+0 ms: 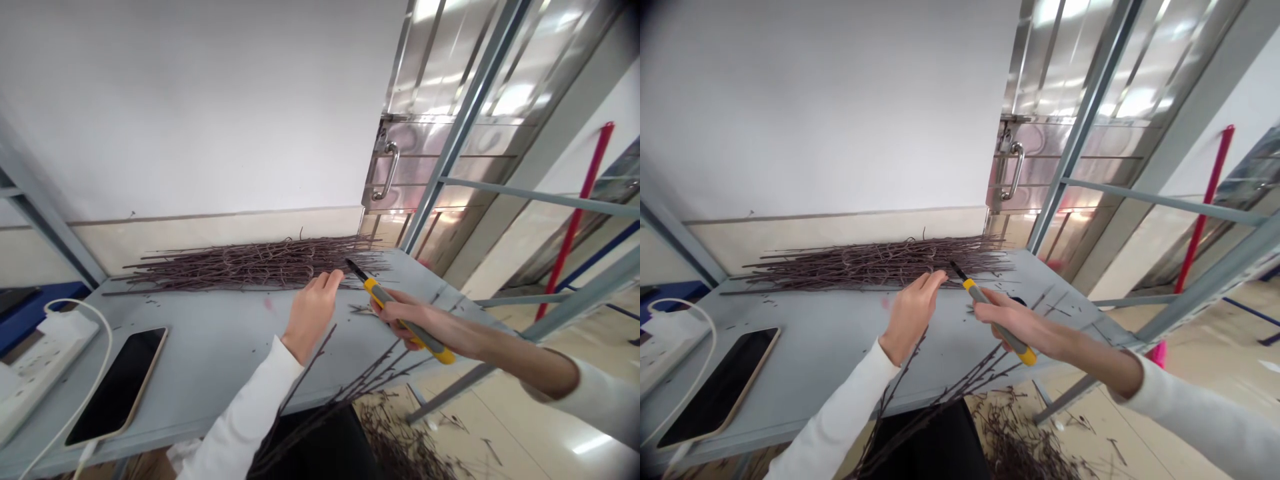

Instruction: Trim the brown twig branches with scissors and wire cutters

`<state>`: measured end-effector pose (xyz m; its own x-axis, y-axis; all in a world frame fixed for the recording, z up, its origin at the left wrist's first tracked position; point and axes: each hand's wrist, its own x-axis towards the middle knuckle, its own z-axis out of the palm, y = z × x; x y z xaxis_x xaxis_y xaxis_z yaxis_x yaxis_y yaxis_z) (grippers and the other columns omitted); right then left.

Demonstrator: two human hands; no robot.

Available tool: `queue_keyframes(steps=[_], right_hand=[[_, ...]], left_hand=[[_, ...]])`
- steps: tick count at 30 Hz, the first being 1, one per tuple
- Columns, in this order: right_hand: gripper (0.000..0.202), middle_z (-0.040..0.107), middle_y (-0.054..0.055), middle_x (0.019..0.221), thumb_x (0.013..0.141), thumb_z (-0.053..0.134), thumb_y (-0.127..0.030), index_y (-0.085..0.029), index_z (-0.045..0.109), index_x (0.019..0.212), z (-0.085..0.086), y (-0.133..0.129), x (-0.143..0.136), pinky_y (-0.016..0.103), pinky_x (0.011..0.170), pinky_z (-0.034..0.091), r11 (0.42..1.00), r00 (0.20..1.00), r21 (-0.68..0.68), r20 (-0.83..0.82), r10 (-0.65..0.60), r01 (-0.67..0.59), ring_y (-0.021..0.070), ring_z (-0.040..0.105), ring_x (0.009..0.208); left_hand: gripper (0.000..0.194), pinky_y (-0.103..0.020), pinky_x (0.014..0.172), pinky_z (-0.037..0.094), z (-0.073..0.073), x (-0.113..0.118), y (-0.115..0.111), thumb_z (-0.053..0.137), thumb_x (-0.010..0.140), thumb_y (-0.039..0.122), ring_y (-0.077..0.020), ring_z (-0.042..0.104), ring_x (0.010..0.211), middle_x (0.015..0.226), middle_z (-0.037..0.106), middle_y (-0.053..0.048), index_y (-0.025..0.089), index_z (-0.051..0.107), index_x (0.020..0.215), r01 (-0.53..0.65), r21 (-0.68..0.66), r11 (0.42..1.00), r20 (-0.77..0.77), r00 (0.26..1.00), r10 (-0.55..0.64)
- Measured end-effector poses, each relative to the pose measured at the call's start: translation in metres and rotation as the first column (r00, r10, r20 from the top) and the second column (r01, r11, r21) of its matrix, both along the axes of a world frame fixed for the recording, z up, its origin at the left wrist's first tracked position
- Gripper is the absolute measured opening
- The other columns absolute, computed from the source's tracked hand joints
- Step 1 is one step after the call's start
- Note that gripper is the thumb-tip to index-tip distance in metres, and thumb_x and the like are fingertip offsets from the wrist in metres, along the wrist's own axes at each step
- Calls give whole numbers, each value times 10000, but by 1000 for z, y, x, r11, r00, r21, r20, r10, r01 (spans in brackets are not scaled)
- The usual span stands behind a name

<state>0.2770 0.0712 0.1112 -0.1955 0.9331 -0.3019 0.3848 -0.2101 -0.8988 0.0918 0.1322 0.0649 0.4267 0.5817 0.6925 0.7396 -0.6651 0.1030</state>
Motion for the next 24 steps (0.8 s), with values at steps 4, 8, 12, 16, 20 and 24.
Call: queue_keyframes(steps=[4, 8, 12, 16, 20, 24], right_hand=[[242, 398, -65, 598, 711, 576, -419, -230, 425, 721, 19, 4, -2, 215, 381, 368, 987, 1000, -161, -24, -9, 5, 67, 340, 437], [253, 329, -77, 490, 690, 573, -357, -222, 376, 605, 31, 8, -8, 206, 325, 298, 977, 1000, -215, 28, -5, 11, 61, 279, 385], [221, 308, -84, 494, 630, 565, -294, -219, 358, 613, 26, -1, -18, 182, 308, 209, 973, 991, -226, -115, -67, 39, 49, 242, 383], [238, 258, -99, 536, 619, 570, -281, -225, 346, 677, 7, -21, -29, 160, 331, 144, 975, 881, -211, -471, -40, -69, 38, 162, 410], [268, 241, -100, 554, 632, 581, -297, -228, 331, 699, -14, -33, -37, 155, 334, 135, 981, 722, -163, -691, -35, -109, 38, 146, 413], [256, 249, -102, 551, 645, 586, -284, -228, 344, 706, -26, -29, -32, 158, 339, 151, 994, 774, -77, -634, 7, -72, 37, 162, 412]], left_hand=[[230, -211, 554, 479, -1, 2, 2, 525, 873, 70, -135, 663, 700, 828, 681, -9, 160, 590, 1074, -23, 127, 992, -74, 997, 32], [291, -214, 544, 495, -3, -1, 5, 514, 849, 19, -143, 670, 699, 829, 692, -25, 132, 600, 1102, -6, 180, 984, -77, 997, 20], [284, -218, 650, 533, -6, -5, 9, 474, 869, 21, -144, 683, 776, 904, 715, -41, 150, 615, 1078, 104, 185, 977, 156, 979, -134], [268, -203, 745, 526, -5, -4, 12, 446, 888, 50, -117, 680, 808, 890, 725, -24, 190, 647, 997, 307, 147, 940, 451, 825, -340], [297, -208, 701, 513, 0, -1, 12, 430, 865, 34, -113, 663, 741, 821, 718, -15, 192, 666, 952, 461, 49, 886, 553, 726, -408], [279, -212, 667, 475, 8, -4, 9, 422, 855, 45, -111, 616, 669, 757, 689, -9, 179, 666, 843, 546, -79, 834, 573, 710, -410]])
